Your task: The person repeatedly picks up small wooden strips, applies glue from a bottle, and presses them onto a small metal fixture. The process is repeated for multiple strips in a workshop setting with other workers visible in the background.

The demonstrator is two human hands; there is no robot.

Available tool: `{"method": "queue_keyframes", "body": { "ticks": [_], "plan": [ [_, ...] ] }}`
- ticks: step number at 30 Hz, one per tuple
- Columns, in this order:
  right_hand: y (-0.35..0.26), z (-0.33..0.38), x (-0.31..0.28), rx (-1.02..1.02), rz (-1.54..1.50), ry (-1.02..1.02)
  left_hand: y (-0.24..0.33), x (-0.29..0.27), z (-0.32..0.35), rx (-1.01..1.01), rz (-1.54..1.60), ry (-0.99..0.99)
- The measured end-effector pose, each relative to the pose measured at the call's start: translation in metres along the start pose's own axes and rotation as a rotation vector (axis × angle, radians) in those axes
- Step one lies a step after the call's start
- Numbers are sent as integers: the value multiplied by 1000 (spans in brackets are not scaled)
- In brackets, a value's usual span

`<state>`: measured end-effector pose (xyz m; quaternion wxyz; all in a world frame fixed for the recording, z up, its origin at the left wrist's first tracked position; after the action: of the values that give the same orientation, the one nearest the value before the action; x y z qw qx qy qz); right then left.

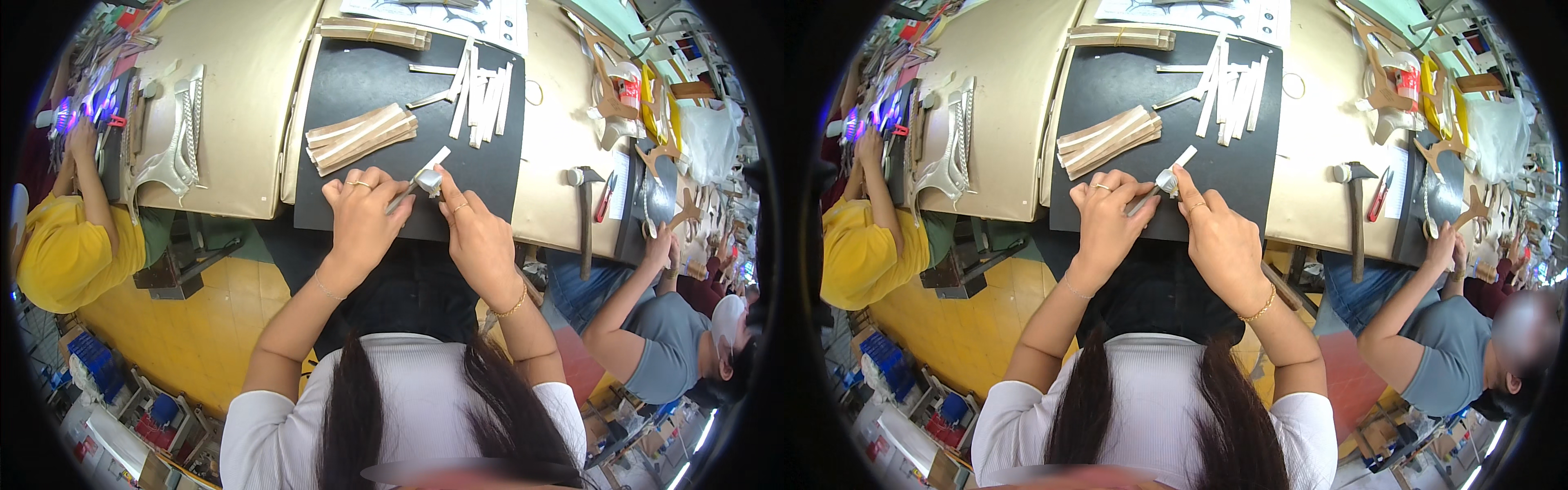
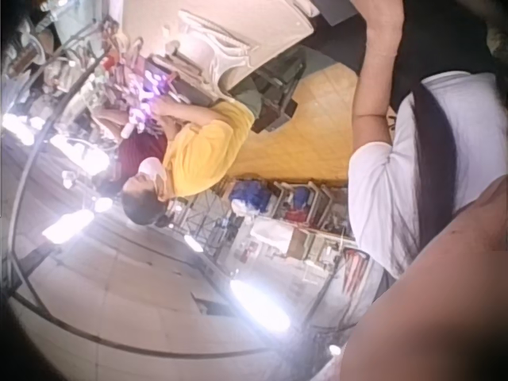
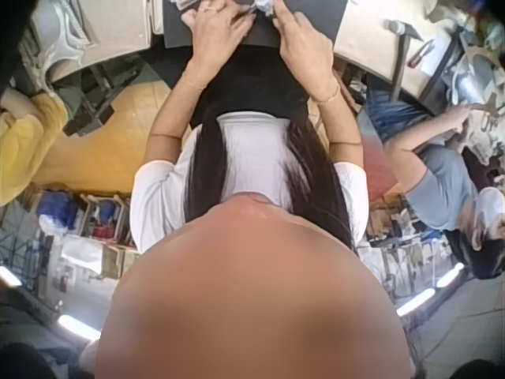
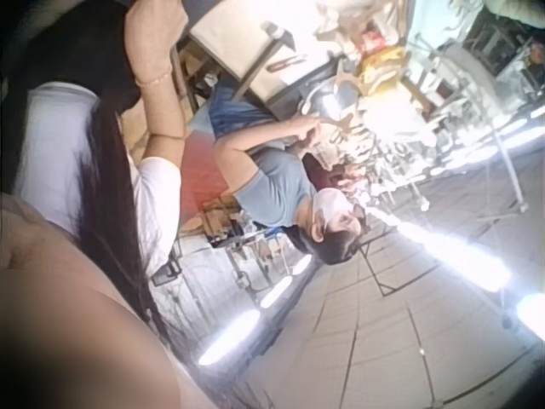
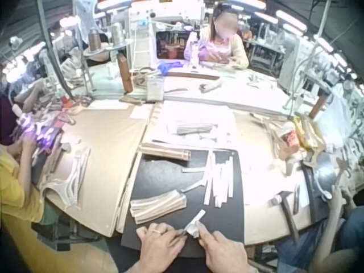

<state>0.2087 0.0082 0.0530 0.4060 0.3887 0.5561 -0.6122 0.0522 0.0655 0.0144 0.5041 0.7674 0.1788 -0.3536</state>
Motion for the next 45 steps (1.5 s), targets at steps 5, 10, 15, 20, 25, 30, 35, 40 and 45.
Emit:
{"method": "queue_keyframes", "body": {
  "ticks": [5, 10, 15, 20, 25, 30, 35, 40, 45],
  "plan": [
    [1, 2, 2, -1, -14, 18, -7, 2, 1, -127, 84, -62],
    [1, 2, 3, -9, -20, 37, -5, 4, -1, -196, 98, -79],
    [-1, 1, -3, -35, -1, 56, 1, 6, -1, -162, 25, -35],
    [-8, 5, -9, -66, -133, 130, 3, 6, 0, -136, -11, -19],
    [-2, -4, -7, -69, 29, 62, 4, 6, -2, -127, -13, -12],
    [-5, 2, -7, -75, -148, 169, 4, 5, 1, -133, -29, -24],
    [-4, 2, 7, -63, 0, 23, 3, -1, 6, -156, -32, -20],
    [-2, 4, 7, -59, 4, 26, -2, -4, 9, -225, 41, -66],
    [-4, 2, 5, -59, 1, 24, 0, -4, 8, -162, 11, -11]
  ]
}}
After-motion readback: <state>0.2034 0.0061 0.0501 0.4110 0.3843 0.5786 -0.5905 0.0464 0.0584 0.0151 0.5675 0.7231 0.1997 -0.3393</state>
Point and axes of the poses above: each hand's wrist, its own z-axis away from the middle knuckle, its own x-axis out of the palm, y = z × x, the point moved 4 cm from there along -z, towards the middle knuckle, and after that the axes turned 2 degrees about z, right-handed, at the moved point
